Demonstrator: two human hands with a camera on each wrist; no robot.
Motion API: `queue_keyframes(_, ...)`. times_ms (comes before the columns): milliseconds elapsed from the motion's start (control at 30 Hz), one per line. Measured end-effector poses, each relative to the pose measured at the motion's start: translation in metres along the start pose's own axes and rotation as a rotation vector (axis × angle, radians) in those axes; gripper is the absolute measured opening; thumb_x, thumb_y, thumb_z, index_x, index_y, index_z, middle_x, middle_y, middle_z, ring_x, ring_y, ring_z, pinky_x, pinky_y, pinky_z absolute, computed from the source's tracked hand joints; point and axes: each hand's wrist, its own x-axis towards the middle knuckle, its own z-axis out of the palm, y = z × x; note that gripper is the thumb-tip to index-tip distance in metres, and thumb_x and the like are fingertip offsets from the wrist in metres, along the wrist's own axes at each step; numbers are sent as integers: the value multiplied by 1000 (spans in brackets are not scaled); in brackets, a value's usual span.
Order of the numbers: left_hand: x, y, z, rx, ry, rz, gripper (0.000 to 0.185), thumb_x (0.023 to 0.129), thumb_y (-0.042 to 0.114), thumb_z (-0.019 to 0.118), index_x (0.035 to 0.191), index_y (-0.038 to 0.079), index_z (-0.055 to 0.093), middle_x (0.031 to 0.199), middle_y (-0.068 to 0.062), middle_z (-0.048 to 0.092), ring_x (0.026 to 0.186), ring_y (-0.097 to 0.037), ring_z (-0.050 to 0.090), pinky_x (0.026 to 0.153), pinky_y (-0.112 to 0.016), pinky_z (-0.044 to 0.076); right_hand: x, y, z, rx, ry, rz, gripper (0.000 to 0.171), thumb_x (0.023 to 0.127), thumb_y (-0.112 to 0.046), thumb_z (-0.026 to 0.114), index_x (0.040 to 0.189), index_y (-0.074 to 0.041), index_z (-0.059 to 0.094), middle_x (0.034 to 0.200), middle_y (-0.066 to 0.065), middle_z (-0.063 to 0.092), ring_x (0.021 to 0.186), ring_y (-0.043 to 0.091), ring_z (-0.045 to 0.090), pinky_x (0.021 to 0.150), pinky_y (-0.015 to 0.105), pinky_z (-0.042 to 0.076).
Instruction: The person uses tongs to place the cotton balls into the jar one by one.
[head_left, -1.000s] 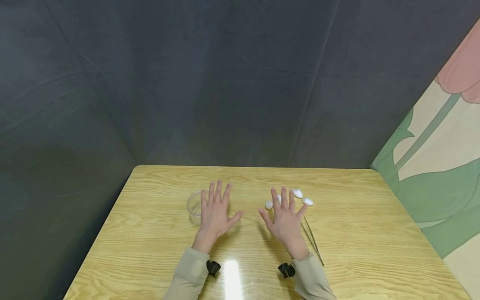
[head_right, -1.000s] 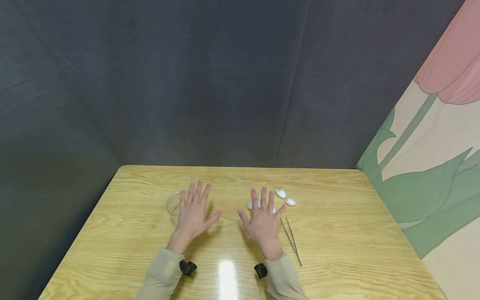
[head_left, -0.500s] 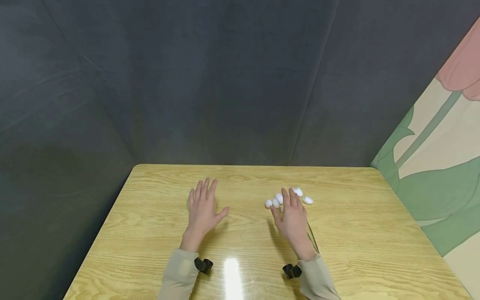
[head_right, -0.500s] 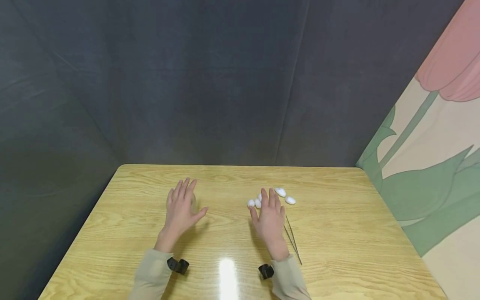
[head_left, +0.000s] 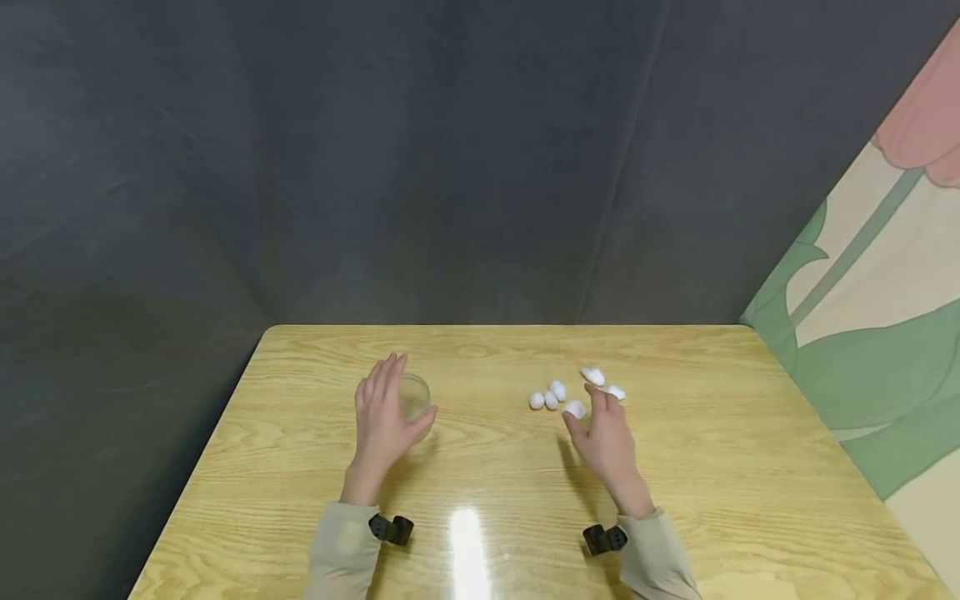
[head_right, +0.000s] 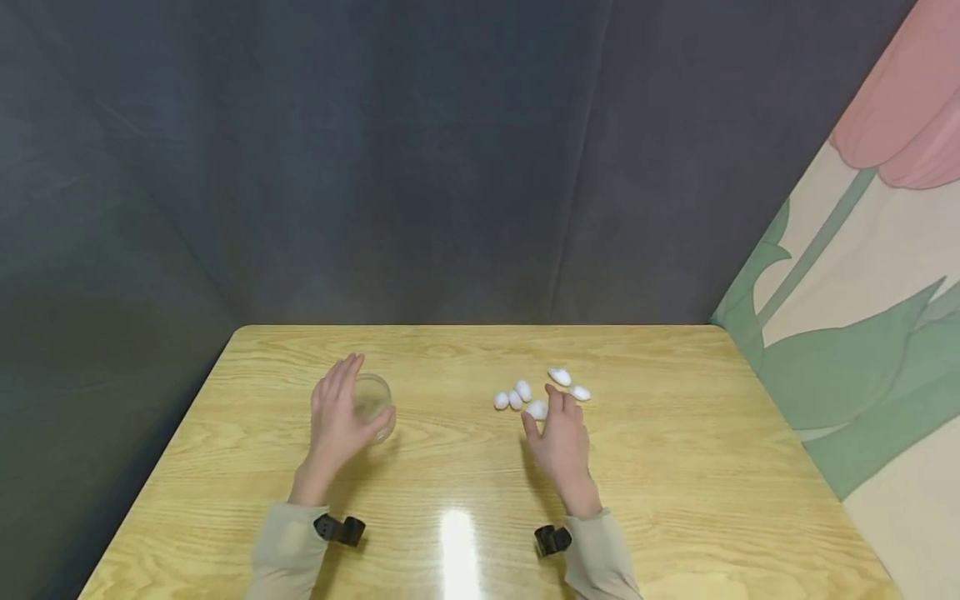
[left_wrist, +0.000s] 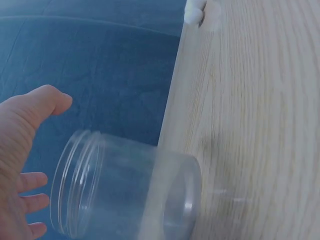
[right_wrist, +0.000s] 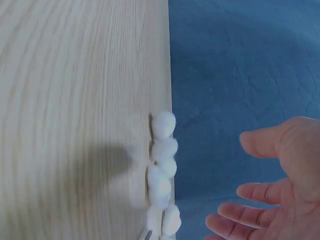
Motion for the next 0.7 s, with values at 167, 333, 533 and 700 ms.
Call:
queue_keyframes(167, -3, -8, -3, -58, 29, -18, 89, 67, 29, 82, 139, 0, 37, 140, -22, 39, 128, -41, 34, 102, -60, 22, -1, 10, -5, -4, -29, 39, 58, 81, -11, 72, 125, 15, 45, 116, 34, 49, 103, 51, 49, 70, 54, 49)
queue_keyframes(333, -7, -17, -3, -136, 56, -41, 93, 64, 26, 84, 138, -2, 36, 140, -24, 39, 127, -44, 34, 99, -64, 26, -4, 20, -12, 16, -86, 110, 54, 81, -8, 71, 123, 14, 44, 111, 34, 51, 100, 48, 51, 72, 53, 48)
queue_keyframes(533, -14, -28, -6, -291, 2, -120, 95, 66, 18, 83, 142, 1, 31, 143, -23, 34, 130, -42, 29, 98, -65, 27, -9, 30, -20, 3, -162, 202, 48, 83, -9, 68, 119, 14, 44, 103, 32, 50, 87, 40, 53, 65, 47, 47)
queue_keyframes(700, -19, -33, -9, -401, -37, -176, 96, 67, 14, 83, 144, 0, 26, 145, -24, 29, 131, -43, 26, 99, -66, 26, -13, 38, -23, -2, -199, 231, 45, 82, -9, 68, 113, 14, 45, 97, 30, 49, 81, 35, 53, 61, 44, 46)
